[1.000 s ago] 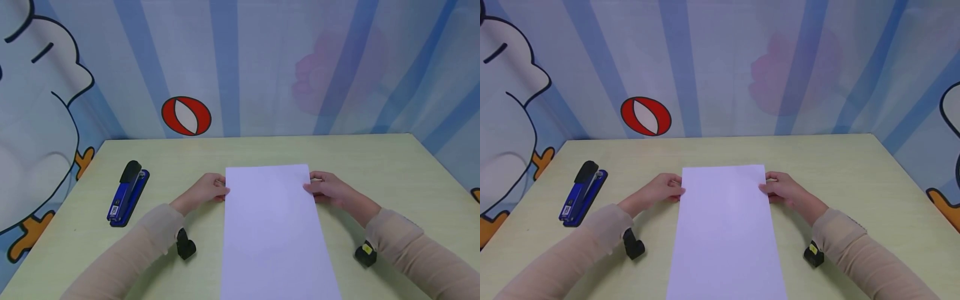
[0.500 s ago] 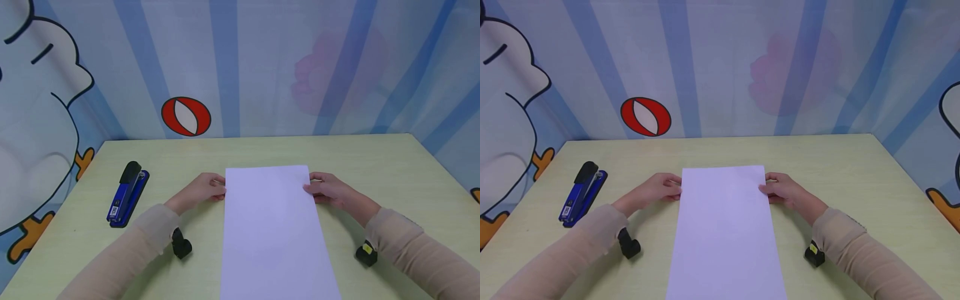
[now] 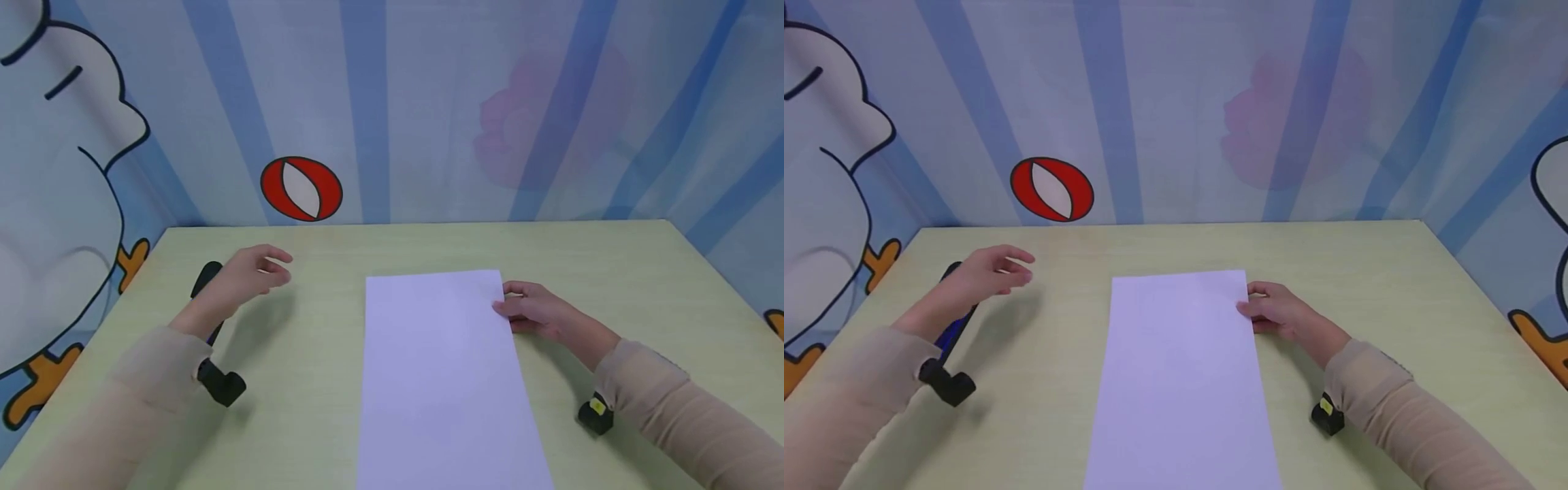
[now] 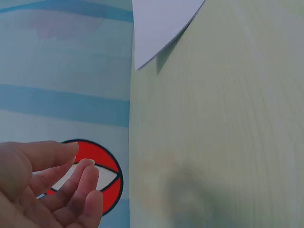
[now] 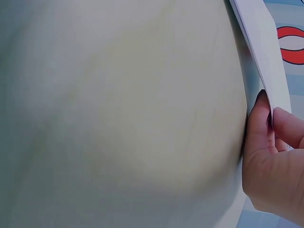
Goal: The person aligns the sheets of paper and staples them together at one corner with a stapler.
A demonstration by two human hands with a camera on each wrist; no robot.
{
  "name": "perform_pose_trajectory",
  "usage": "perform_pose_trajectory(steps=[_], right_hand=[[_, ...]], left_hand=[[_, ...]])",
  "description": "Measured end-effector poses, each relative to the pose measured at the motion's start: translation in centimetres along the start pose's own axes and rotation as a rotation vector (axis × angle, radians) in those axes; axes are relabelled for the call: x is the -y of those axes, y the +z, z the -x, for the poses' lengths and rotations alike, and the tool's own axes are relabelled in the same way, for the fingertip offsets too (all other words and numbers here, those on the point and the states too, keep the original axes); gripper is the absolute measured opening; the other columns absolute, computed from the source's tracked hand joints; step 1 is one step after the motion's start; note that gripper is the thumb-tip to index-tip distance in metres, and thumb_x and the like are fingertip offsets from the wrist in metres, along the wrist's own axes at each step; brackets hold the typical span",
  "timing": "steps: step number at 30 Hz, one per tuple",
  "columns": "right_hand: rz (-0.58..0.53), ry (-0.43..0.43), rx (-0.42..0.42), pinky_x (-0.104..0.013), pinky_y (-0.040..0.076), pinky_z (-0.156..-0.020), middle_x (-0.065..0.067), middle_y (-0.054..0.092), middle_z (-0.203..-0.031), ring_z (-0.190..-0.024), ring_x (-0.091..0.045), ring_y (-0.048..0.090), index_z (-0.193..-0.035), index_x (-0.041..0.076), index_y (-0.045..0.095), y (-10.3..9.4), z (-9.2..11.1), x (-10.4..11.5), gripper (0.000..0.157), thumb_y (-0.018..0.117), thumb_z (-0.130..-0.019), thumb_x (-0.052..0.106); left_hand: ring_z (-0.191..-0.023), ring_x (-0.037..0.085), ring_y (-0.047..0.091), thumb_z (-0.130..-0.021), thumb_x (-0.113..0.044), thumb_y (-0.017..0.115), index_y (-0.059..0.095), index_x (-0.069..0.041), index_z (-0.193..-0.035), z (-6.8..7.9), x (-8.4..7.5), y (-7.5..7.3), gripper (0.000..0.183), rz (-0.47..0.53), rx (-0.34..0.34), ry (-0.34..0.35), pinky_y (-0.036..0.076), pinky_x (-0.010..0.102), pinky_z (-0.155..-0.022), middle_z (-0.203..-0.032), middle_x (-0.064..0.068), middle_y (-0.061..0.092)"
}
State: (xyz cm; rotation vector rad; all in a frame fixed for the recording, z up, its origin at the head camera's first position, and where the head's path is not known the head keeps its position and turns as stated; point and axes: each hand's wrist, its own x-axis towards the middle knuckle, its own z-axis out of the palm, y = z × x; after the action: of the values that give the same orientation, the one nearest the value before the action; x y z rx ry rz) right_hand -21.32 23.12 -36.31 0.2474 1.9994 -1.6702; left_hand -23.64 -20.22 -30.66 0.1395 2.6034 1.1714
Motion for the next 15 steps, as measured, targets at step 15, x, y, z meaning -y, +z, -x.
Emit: perform_pose_trajectory(steps=[15], right_hand=[[-0.032, 0.002, 0.025, -0.023, 0.048, -0.057, 0.002, 0.060, -0.076, -0.062, -0.008, 0.056, -0.107, 0.006, 0.042, -0.1, 0.1, 0.4, 0.021, 0.056, -0.092, 0.009]], left_hand=[[-0.107, 0.050, 0.045, -0.088, -0.036, 0.062, 0.031, 0.015, -0.133, 2.9, 6.4, -5.4, 0.075, -0.334, -0.144, -0.125, 0.044, 0.057, -0.082, -0.126, 0.039, 0.039]])
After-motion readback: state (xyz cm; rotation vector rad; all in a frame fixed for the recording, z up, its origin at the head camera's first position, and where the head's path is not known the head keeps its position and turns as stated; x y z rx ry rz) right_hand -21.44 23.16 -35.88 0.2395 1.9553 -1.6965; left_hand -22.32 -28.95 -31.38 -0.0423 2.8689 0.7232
